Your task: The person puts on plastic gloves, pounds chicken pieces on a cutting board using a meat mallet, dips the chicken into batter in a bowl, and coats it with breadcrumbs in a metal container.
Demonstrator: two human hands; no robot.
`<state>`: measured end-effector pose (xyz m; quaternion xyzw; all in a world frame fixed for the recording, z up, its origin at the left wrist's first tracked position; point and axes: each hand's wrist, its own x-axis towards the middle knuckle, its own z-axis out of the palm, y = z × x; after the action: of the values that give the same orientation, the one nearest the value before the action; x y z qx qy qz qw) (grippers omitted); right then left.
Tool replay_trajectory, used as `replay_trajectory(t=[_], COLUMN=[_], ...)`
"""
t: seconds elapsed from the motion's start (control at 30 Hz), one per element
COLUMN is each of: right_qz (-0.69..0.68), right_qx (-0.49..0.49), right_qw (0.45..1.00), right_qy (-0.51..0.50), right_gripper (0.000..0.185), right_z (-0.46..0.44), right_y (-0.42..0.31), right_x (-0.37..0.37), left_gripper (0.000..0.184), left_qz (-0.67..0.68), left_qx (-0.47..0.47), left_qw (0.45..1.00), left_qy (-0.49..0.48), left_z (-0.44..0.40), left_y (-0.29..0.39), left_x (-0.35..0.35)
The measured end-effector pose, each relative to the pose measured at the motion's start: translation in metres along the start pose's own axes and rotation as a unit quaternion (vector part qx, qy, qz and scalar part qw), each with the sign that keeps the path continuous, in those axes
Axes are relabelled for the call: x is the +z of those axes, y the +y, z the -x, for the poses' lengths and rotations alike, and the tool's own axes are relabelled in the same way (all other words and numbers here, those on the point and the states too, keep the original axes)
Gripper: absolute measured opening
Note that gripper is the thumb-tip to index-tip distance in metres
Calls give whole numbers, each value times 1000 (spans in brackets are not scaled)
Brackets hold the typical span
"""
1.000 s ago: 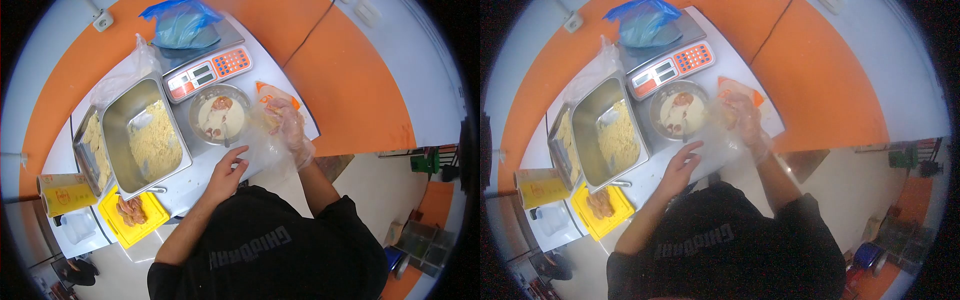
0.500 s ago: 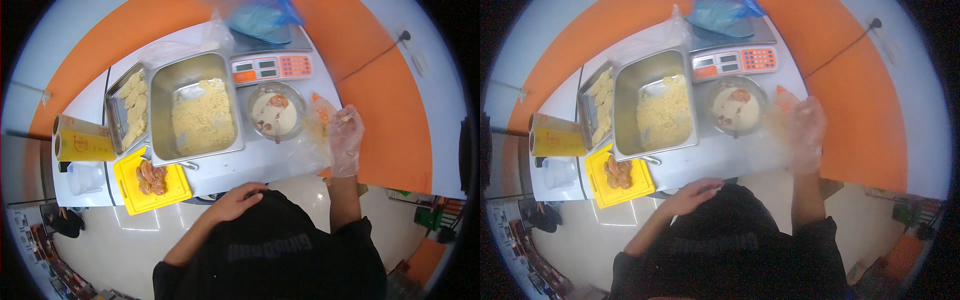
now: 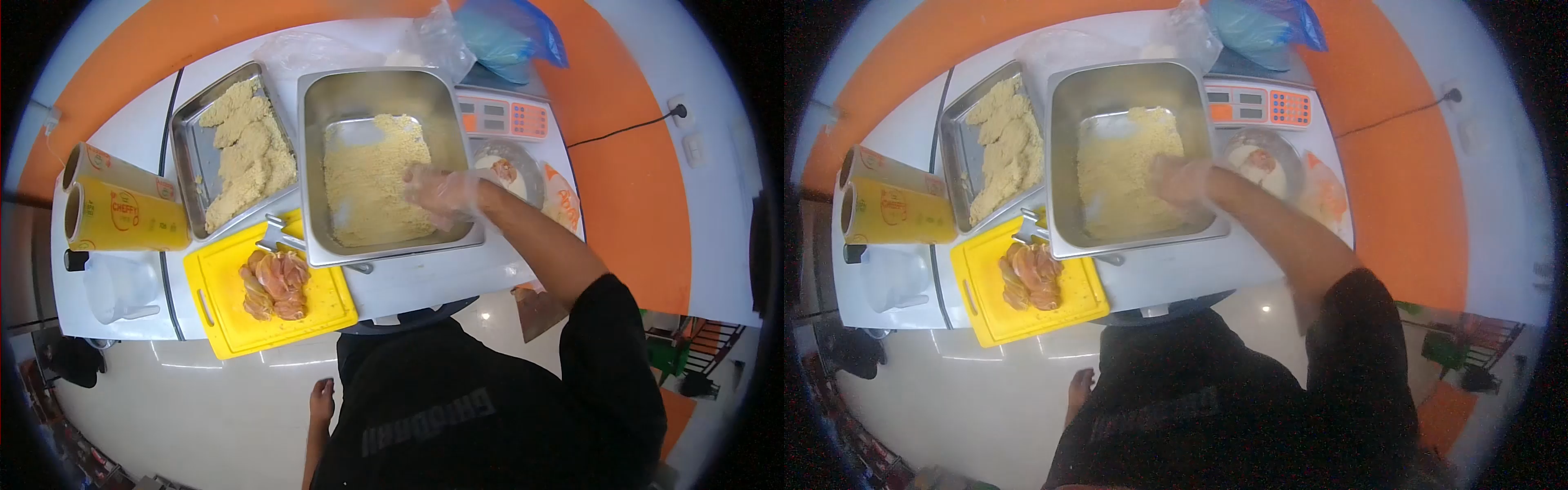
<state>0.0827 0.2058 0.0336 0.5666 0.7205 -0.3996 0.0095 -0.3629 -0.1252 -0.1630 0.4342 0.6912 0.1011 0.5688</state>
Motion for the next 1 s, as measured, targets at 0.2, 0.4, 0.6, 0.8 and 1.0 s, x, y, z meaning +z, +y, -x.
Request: replay_trajectory(t=[0.2, 0.4, 0.6, 0.8, 1.0], right_qz=[393, 59, 243, 363, 306], right_qx=[-27, 78, 45, -201, -236], right_qw=[875, 995, 962, 900, 920], right_qy=[-281, -15, 118, 131, 59], right_gripper=[38, 36, 41, 36, 33], right_z=[-61, -49, -29, -66, -108], right_y=[24, 82, -54, -29, -8], right_x=[37, 40, 23, 57, 81], left_gripper=[42, 38, 33, 32, 34], left_qz=[-112, -68, -123, -93, -74], left_qx=[-131, -145, -112, -63, -119], left_qw=[981, 985, 986, 994, 990], left_qy=[-84, -68, -19, -5, -15], left_z=[18, 14, -15, -20, -7], left_y=[-164, -144, -134, -149, -166], left_x=[-25, -59, -89, -111, -108])
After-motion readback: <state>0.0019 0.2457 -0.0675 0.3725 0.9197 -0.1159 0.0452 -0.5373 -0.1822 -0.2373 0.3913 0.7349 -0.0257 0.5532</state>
